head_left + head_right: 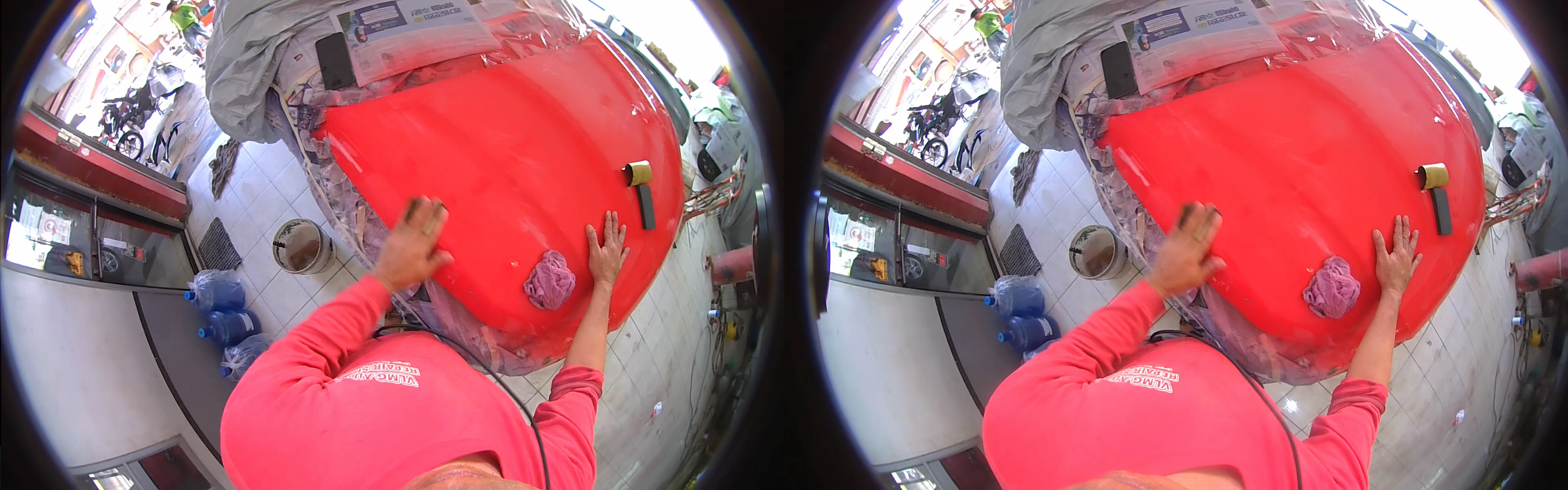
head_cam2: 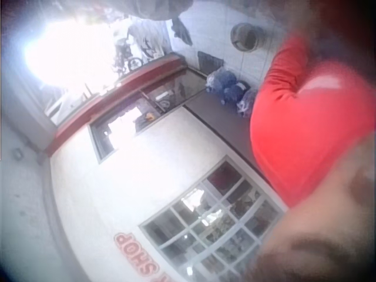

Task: The person sands the surface of a red car hood using a sanding block and a cloth. They repeatedly rub the surface, occasionally dipping the cloth into a bucket of water and wiping the hood to remove residue.

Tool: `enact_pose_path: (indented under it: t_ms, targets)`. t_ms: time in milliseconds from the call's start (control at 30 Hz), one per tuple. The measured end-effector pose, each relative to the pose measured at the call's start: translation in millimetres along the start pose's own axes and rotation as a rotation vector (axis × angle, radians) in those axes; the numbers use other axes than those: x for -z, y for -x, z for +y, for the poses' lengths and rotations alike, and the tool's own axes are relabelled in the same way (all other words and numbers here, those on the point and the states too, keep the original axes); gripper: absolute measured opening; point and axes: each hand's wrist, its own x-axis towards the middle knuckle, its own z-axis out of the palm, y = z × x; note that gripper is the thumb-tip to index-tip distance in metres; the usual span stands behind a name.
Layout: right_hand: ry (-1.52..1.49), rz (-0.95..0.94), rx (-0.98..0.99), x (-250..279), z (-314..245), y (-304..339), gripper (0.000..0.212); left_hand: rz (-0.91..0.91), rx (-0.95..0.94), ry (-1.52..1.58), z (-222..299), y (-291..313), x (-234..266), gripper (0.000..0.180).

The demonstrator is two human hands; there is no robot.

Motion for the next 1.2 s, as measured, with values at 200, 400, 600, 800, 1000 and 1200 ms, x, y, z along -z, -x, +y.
enact_pose_path:
  t_ms: [200, 400, 600, 800, 1000, 1200]
  targets:
    - [-0.028, 0.008, 0.052, -4, -21, -4, 0.083, 0.203, 0.613, 0.095, -180, -46, 33, 0.093]
    - [0.026, 0.016, 0.056, -3, -11, 3, 0.083, 0.238, 0.477, 0.081, 46, 30, -29, 0.099]
    - [0.048, 0.021, 0.073, 0, -2, 4, 0.086, 0.095, 0.734, 0.174, -3, -13, 15, 0.097]
    - [-0.118, -0.134, 0.124, -9, -6, -15, 0.087, 0.323, 0.848, 0.237, -102, -44, 29, 0.095]
    - [-1.032, -0.407, 0.31, 24, -27, 67, 0.103, 0.25, 0.465, 0.078, 111, 54, -32, 0.102]
    - [-0.361, 0.009, 0.525, 28, -147, 159, 0.097, 0.265, 0.833, 0.213, -111, -40, 46, 0.098]
